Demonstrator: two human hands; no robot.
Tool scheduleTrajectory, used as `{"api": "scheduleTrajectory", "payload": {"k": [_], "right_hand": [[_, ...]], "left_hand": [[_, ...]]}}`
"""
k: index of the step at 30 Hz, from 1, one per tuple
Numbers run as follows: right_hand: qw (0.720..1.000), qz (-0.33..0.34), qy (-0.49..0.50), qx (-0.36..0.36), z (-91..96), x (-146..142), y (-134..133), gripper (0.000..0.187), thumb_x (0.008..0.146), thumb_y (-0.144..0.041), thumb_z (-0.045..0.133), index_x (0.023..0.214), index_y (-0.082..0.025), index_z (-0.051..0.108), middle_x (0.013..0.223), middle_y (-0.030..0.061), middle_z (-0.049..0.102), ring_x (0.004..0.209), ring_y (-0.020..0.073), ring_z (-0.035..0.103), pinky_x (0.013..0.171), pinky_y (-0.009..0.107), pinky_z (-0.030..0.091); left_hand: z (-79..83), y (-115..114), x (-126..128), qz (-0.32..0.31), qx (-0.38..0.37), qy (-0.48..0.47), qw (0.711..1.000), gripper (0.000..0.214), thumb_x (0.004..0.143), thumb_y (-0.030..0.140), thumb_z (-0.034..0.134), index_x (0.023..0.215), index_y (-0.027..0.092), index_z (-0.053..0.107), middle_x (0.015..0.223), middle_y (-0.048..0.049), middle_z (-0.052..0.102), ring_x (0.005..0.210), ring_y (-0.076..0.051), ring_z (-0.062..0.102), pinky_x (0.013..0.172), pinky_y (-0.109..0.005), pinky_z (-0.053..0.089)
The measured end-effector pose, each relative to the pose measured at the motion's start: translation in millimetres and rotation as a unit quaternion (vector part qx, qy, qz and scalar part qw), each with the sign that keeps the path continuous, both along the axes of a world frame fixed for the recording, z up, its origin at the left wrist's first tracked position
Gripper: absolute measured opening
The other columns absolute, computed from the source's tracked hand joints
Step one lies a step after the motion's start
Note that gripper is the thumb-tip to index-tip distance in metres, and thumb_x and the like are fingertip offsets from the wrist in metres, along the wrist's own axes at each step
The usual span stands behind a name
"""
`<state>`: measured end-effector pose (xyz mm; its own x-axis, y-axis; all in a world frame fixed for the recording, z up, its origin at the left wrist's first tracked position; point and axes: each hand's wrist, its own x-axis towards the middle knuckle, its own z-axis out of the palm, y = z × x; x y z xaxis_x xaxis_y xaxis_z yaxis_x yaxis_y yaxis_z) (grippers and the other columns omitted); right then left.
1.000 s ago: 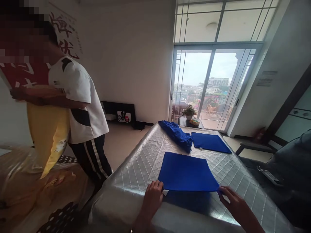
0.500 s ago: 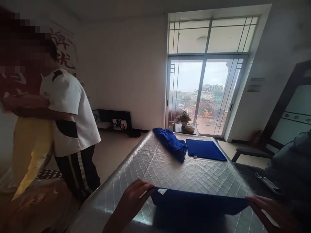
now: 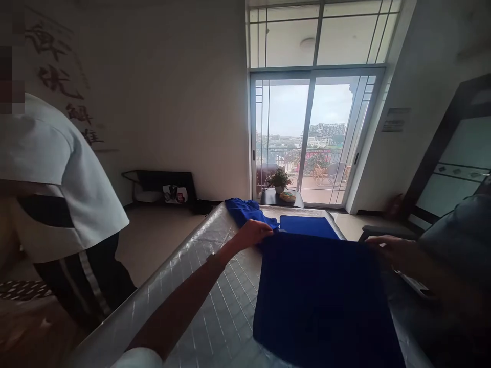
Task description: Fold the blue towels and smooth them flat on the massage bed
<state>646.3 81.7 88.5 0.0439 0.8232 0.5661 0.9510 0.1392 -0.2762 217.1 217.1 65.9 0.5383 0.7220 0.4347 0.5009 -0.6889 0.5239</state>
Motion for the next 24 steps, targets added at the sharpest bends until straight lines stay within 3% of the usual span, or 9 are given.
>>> {"api": "scheduleTrajectory", "payload": {"k": [3, 6, 8, 9, 12, 15, 18, 21, 24], "right_hand": [[0.998, -0.049, 0.016, -0.034, 30.6, 13.5, 54.3, 0.026, 0.089, -0.038, 0.058, 0.093, -0.021, 0.077, 0.079, 0.0069, 0.076, 0.073, 0.0230, 0.069, 0.069, 0.034, 0.053], [0.993, -0.108, 0.028, 0.036, 61.8, 23.5, 89.7, 0.035, 0.095, -0.039, 0.053, 0.112, -0.016, 0.074, 0.100, 0.0117, 0.077, 0.087, 0.0223, 0.068, 0.080, 0.033, 0.047], [0.992, -0.088, 0.040, 0.077, 66.3, 31.4, 107.6, 0.037, 0.098, -0.039, 0.049, 0.117, -0.016, 0.071, 0.115, 0.0127, 0.074, 0.091, 0.0190, 0.067, 0.083, 0.030, 0.045], [0.992, -0.076, 0.047, 0.084, 60.3, 36.5, 116.5, 0.037, 0.098, -0.038, 0.049, 0.118, -0.016, 0.071, 0.118, 0.0126, 0.073, 0.091, 0.0176, 0.067, 0.082, 0.029, 0.044], [0.995, -0.061, 0.055, 0.064, 8.0, 54.3, 144.1, 0.039, 0.097, -0.042, 0.050, 0.116, -0.016, 0.071, 0.114, 0.0127, 0.074, 0.090, 0.0184, 0.068, 0.080, 0.028, 0.045], [0.997, -0.041, 0.064, 0.024, -77.8, 65.5, 166.9, 0.038, 0.094, -0.044, 0.050, 0.105, -0.018, 0.074, 0.105, 0.0123, 0.076, 0.090, 0.0226, 0.070, 0.075, 0.031, 0.048], [0.996, -0.041, 0.076, 0.007, -165.6, 66.8, 179.2, 0.026, 0.087, -0.034, 0.050, 0.084, -0.023, 0.074, 0.088, 0.0072, 0.078, 0.077, 0.0228, 0.072, 0.068, 0.031, 0.052], [0.994, -0.064, 0.084, 0.006, -233.5, 69.5, 183.4, 0.026, 0.081, -0.032, 0.048, 0.082, -0.023, 0.072, 0.087, 0.0092, 0.078, 0.078, 0.0266, 0.073, 0.069, 0.036, 0.056], [0.993, -0.083, 0.085, 0.016, -271.0, 78.3, 185.0, 0.032, 0.083, -0.036, 0.044, 0.092, -0.022, 0.071, 0.102, 0.0126, 0.077, 0.094, 0.0287, 0.073, 0.084, 0.040, 0.057]], "left_hand": [[23.1, 56.2, 41.4, 0.050, 0.020, -0.037, 0.998, 0.020, 0.094, 0.033, 0.064, 0.088, 0.021, 0.079, 0.072, 0.0011, 0.076, 0.060, -0.016, 0.070, 0.068, -0.025, 0.052], [46.5, 92.9, 70.4, 0.110, 0.083, -0.120, 0.983, 0.018, 0.097, 0.030, 0.061, 0.097, 0.022, 0.077, 0.077, 0.0013, 0.076, 0.064, -0.015, 0.071, 0.075, -0.026, 0.053], [43.9, 107.8, 83.0, 0.142, 0.138, -0.159, 0.967, 0.016, 0.098, 0.028, 0.060, 0.104, 0.022, 0.074, 0.089, -0.0007, 0.077, 0.073, -0.015, 0.073, 0.082, -0.027, 0.053], [34.6, 113.3, 88.0, 0.150, 0.162, -0.164, 0.961, 0.016, 0.099, 0.028, 0.059, 0.107, 0.022, 0.072, 0.095, -0.0024, 0.076, 0.080, -0.016, 0.073, 0.085, -0.028, 0.053], [-20.7, 122.4, 101.6, 0.142, 0.174, -0.100, 0.969, 0.019, 0.103, 0.027, 0.053, 0.116, 0.020, 0.065, 0.114, -0.0071, 0.071, 0.103, -0.017, 0.069, 0.094, -0.029, 0.051], [-94.0, 121.2, 115.5, 0.130, 0.092, 0.071, 0.985, 0.021, 0.105, 0.022, 0.046, 0.118, 0.020, 0.061, 0.122, -0.0076, 0.067, 0.112, -0.017, 0.065, 0.097, -0.028, 0.049], [-155.5, 113.6, 126.2, 0.125, 0.052, 0.142, 0.981, 0.014, 0.100, 0.019, 0.053, 0.106, 0.019, 0.065, 0.108, -0.0067, 0.072, 0.100, -0.018, 0.069, 0.091, -0.030, 0.052], [-192.7, 106.4, 129.1, 0.130, 0.043, 0.166, 0.977, 0.012, 0.098, 0.020, 0.054, 0.099, 0.018, 0.066, 0.103, -0.0081, 0.072, 0.097, -0.021, 0.069, 0.090, -0.033, 0.051], [-207.2, 104.5, 126.9, 0.138, 0.047, 0.168, 0.975, 0.014, 0.099, 0.021, 0.051, 0.103, 0.018, 0.064, 0.106, -0.0086, 0.071, 0.100, -0.022, 0.067, 0.092, -0.034, 0.049]]}}
